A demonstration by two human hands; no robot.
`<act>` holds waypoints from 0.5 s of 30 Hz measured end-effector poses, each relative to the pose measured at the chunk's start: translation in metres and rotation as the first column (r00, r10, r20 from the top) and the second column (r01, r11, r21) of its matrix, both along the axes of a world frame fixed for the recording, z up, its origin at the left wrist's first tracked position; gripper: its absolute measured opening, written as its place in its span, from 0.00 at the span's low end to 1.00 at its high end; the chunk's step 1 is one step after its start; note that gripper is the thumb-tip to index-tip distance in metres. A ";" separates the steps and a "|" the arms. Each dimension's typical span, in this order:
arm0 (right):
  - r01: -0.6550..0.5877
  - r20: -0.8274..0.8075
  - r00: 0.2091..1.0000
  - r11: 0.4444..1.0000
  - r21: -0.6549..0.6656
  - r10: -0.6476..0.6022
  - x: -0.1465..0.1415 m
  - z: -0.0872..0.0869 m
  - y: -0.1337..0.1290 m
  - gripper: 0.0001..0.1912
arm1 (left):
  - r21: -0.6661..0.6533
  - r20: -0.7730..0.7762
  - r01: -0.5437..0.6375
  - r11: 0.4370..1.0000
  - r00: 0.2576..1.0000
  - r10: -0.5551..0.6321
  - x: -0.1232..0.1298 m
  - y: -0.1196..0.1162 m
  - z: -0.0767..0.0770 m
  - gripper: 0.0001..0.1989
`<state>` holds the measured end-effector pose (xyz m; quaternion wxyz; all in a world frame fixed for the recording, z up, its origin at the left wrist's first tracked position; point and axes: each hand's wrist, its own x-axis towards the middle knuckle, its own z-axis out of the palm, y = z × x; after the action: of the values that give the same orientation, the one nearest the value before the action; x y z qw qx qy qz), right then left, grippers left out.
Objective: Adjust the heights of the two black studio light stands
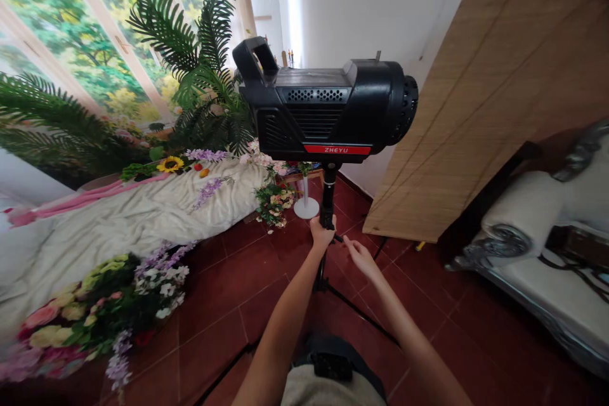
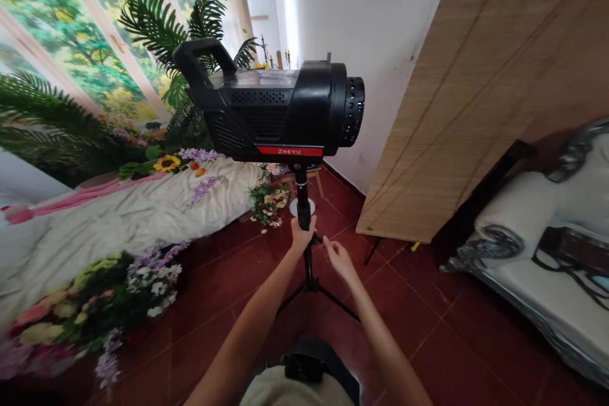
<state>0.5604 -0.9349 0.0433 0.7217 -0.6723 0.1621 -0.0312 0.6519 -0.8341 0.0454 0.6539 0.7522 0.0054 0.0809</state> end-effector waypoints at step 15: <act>0.020 0.336 0.938 0.960 -0.280 0.079 -0.005 0.016 0.008 0.15 | -0.032 0.017 0.002 0.999 1.000 -0.001 -0.004 -0.001 0.011 0.18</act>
<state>0.5550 -0.9269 0.0590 0.6372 -0.7538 0.0172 -0.1599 0.6476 -0.8349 0.0564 0.6659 0.7409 0.0005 0.0868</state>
